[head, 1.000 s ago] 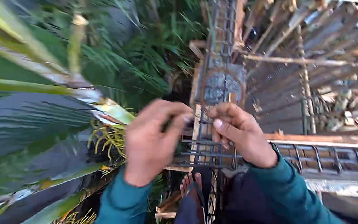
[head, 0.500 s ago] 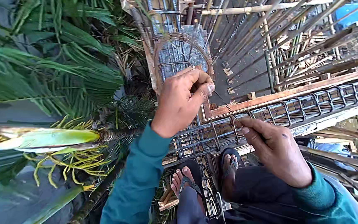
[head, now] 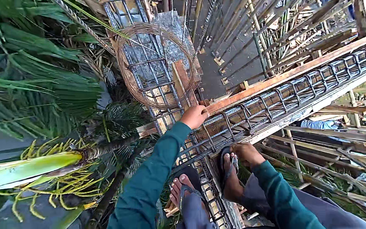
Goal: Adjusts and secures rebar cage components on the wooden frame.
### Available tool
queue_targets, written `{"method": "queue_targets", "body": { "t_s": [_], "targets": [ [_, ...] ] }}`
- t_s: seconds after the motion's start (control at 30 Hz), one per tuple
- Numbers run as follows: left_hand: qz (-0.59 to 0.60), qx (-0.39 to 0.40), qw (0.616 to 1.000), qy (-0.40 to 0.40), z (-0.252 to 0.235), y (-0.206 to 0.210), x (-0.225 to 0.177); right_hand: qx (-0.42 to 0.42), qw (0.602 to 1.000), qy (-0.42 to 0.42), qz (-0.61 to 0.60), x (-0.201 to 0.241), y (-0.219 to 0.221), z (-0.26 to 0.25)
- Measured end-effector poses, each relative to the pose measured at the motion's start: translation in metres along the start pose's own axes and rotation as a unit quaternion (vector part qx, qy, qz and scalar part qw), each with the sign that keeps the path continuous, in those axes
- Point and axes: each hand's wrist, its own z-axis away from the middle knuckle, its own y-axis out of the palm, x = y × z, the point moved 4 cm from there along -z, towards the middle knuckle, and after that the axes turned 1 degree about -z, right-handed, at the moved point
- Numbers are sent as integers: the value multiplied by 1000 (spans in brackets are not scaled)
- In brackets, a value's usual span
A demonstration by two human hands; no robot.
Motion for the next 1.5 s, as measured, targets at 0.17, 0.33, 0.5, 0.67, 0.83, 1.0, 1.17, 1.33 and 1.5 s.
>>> {"method": "queue_targets", "body": {
  "t_s": [0.17, 0.33, 0.5, 0.67, 0.83, 1.0, 1.17, 1.33, 1.5],
  "targets": [
    [-47, 25, 998, -16, -19, 6, 17, -46, 995, 17, -85, 0, -9, -2],
    [-99, 78, 990, -60, -26, 15, 24, -42, 989, 49, -132, -3, 12, -11],
    [-139, 101, 975, -141, -23, 19, 11, -32, 960, 78, -267, -17, 26, -21],
    [-156, 118, 968, -155, -19, 23, 10, -53, 950, 72, -298, -12, 33, 0],
    [-187, 157, 959, -147, -18, 21, -1, -61, 958, 94, -262, -12, 49, -4],
    [-208, 179, 948, -162, -11, 15, -13, -36, 987, 44, -152, -12, 38, 5],
    [-219, 178, 942, -181, -11, 16, -19, -52, 993, 13, -107, 20, 47, -4],
    [-215, 185, 942, -181, -6, 16, -26, 23, 958, 45, -282, 23, 70, -20],
    [-164, 141, 956, -198, -16, 24, -14, 58, 971, -4, -232, 11, 73, -40]
  ]
}}
